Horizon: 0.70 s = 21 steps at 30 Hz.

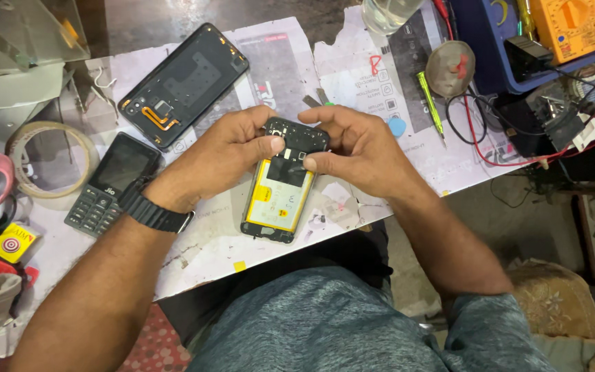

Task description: The person disassembles a smartphone by removing the back cover and unscrewing internal components. They use a screwdriver and a prying tool to detach the motherboard and other parts, placing them on the workbench. The person then reassembles the phone by reconnecting the motherboard and securing it with screws.

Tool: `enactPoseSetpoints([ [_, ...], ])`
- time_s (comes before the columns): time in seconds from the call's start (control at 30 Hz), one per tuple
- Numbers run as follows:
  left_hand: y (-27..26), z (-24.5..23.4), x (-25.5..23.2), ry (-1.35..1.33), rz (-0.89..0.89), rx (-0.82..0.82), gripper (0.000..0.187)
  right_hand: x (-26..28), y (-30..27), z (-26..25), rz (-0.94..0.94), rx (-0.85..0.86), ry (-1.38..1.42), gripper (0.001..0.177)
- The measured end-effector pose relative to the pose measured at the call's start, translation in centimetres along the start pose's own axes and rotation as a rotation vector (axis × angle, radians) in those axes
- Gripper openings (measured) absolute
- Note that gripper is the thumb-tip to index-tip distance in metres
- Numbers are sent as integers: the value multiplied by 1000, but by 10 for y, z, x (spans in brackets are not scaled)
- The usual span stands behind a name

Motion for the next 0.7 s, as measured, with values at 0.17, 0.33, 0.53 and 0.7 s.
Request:
enactPoseSetpoints([
  [0.17,-1,2,-1,-15,0,11,18,-10,2,-1,61,-78,24,39],
  [0.33,-1,1,-2,8,-9,-8,18,-10,3,-2,86,-93,16,40],
  [0.53,-2,3,-5,-13,-13,-24,15,0,1,2,52,-69,34,41],
  [0.7,-2,4,-6,22,-1,-30,12,34,-16,-26,-220,-173,-434,40],
])
Point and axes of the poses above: each hand's wrist, its own y-axis towards the middle knuckle, its own z-axis out of the palm, x = y × z, the point moved 5 cm from there along y, towards the middle knuckle, and after that the axes turned 14 degrees about -x, right-handed, at the moved point
